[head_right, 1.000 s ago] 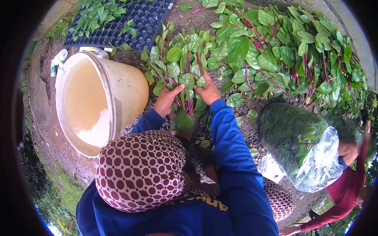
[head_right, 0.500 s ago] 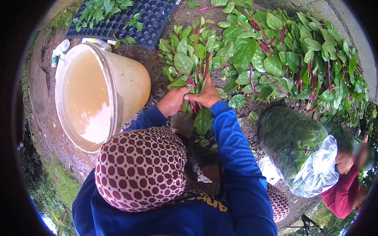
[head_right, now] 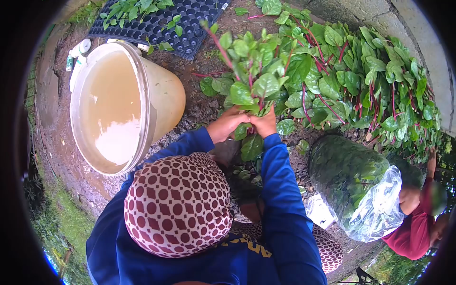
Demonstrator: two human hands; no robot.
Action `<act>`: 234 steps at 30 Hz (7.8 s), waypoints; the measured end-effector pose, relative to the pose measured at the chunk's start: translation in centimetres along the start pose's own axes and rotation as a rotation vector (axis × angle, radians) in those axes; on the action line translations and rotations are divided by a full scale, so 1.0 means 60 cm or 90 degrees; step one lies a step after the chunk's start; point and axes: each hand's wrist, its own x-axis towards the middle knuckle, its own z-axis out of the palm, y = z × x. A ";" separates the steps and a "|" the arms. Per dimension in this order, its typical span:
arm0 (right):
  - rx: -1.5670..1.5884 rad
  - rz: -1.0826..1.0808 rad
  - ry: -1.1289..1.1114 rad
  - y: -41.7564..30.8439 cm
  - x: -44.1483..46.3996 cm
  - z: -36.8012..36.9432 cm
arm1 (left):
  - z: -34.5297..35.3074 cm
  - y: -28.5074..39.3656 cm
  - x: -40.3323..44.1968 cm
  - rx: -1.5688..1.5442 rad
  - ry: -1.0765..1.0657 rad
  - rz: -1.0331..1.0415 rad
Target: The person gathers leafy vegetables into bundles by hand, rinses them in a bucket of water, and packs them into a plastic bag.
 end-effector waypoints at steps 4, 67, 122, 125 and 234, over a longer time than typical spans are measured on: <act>-0.025 0.028 -0.050 -0.071 -0.015 -0.059 | 0.016 0.051 -0.019 -0.037 -0.083 0.037; -1.540 -0.867 -0.159 -0.747 -0.167 0.375 | 0.049 0.108 -0.327 -0.099 0.049 0.090; -0.833 0.031 -0.010 -0.458 -0.559 -0.707 | 0.768 0.230 0.216 0.058 -0.400 0.124; -0.569 0.285 0.072 -0.490 -0.525 -0.829 | 0.782 0.270 0.158 0.249 -0.470 0.146; -1.047 -0.223 0.169 -0.247 0.179 -0.100 | 0.019 -0.015 0.171 -0.210 0.228 -0.185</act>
